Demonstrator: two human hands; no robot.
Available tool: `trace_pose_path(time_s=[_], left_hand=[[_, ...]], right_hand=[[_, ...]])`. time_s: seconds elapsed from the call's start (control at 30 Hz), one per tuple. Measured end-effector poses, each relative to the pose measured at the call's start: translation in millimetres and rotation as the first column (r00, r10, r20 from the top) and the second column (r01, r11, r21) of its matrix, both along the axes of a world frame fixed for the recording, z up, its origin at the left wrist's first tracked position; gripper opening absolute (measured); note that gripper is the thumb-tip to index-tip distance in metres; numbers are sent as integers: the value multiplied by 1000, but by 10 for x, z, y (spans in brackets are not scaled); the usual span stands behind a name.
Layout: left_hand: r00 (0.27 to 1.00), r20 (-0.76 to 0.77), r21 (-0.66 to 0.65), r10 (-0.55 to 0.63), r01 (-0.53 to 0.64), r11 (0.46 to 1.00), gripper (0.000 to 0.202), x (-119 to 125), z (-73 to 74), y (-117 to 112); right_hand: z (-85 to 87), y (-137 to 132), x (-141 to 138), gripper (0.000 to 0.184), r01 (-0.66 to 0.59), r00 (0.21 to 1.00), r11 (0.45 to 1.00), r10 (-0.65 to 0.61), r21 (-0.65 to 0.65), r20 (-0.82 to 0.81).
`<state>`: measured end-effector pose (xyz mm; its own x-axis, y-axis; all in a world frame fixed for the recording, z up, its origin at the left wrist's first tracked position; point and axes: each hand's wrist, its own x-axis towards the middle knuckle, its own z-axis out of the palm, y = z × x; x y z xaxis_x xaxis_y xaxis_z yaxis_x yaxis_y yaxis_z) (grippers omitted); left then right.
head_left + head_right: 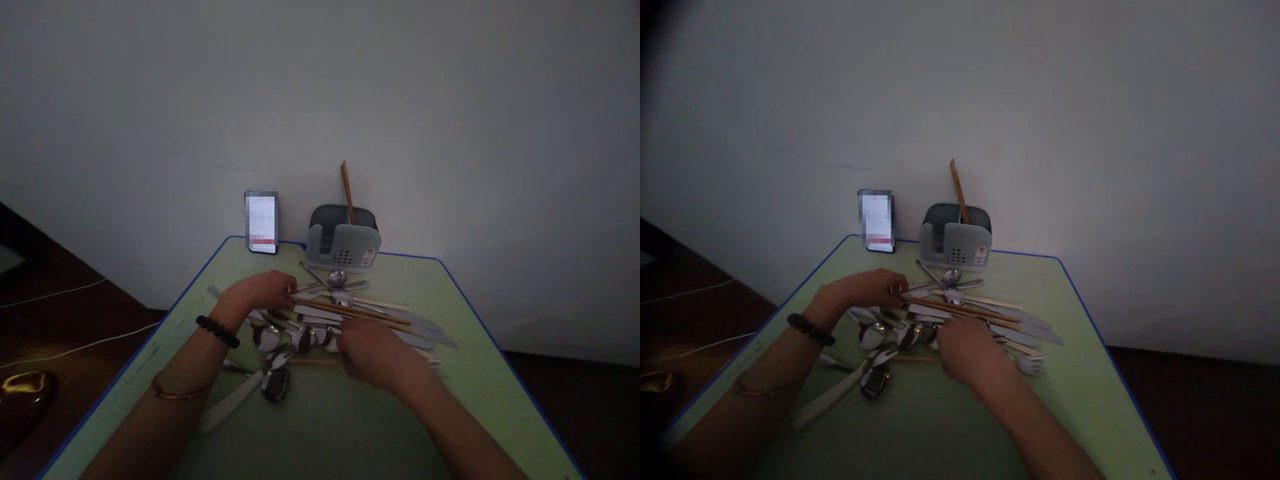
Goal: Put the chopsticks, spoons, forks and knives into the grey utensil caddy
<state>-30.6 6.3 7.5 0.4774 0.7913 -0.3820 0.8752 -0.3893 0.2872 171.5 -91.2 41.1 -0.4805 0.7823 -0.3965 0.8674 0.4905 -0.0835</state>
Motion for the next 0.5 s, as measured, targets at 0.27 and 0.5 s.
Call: trace_pose_path(time_s=[0.27, 0.5], left_hand=[[975, 189, 104, -115, 96, 990, 29, 128, 250, -142], [869, 441, 197, -222, 148, 969, 32, 264, 542, -333]], right_hand=[[282, 165, 658, 14, 189, 950, 976, -209, -105, -232], [456, 216, 1030, 26, 199, 859, 980, -174, 1, -481]])
